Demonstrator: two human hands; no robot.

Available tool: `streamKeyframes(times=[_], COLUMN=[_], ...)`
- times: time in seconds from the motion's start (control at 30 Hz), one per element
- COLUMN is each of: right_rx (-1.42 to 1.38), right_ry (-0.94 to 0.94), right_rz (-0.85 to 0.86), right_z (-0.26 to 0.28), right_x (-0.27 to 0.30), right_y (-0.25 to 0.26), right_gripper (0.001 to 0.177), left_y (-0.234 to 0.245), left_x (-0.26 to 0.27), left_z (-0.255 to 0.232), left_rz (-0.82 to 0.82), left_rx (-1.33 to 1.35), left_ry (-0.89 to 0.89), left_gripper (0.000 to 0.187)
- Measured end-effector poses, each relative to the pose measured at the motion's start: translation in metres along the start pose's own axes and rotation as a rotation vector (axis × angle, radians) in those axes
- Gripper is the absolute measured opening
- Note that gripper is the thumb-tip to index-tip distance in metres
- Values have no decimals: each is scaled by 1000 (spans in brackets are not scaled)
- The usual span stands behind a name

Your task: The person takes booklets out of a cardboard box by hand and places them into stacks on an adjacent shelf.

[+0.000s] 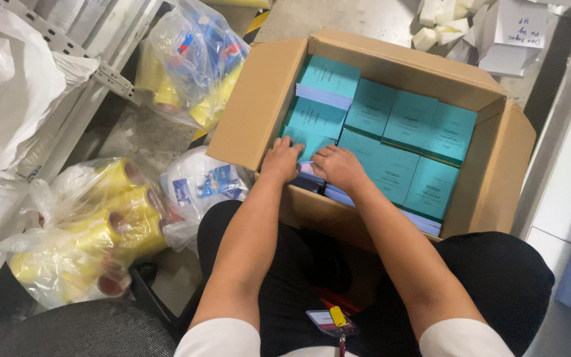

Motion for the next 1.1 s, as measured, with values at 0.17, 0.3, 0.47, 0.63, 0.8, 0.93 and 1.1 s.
streamKeyframes(times=[0.17,0.3,0.47,0.63,0.8,0.93,1.1], right_rx=[-55,-108,-229,-290,-332,-271,-134], right_ry=[0,-52,-176,-199,-234,-288,-296], right_rz=[-185,-194,-235,-248,-254,-263,-329], right_z=[2,-6,-19,-29,-34,-33,-45], right_x=[-1,-1,8,16,29,52,88], right_y=[27,48,67,70,77,104,136], right_gripper=[17,18,22,22,22,32,26], left_y=[-6,6,13,10,27,32,35], left_x=[-4,4,12,-2,-6,-11,-12], left_z=[0,-8,-16,-16,-41,-73,-124], left_rz=[-50,-214,-222,-308,-243,-243,-263], left_rx=[-55,-25,-9,15,82,92,138], left_ry=[-28,-114,-115,-154,-133,-215,-346], left_gripper=[64,54,67,35,21,22,22])
Point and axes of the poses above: each hand's wrist, its own x-axis away from the middle knuckle, its own y-axis out of the back of the hand, z = x × y, the point moved 4 cm from there along -x, towards the middle knuckle, and after that the axes turned 3 degrees about y, right-handed, at the moved point
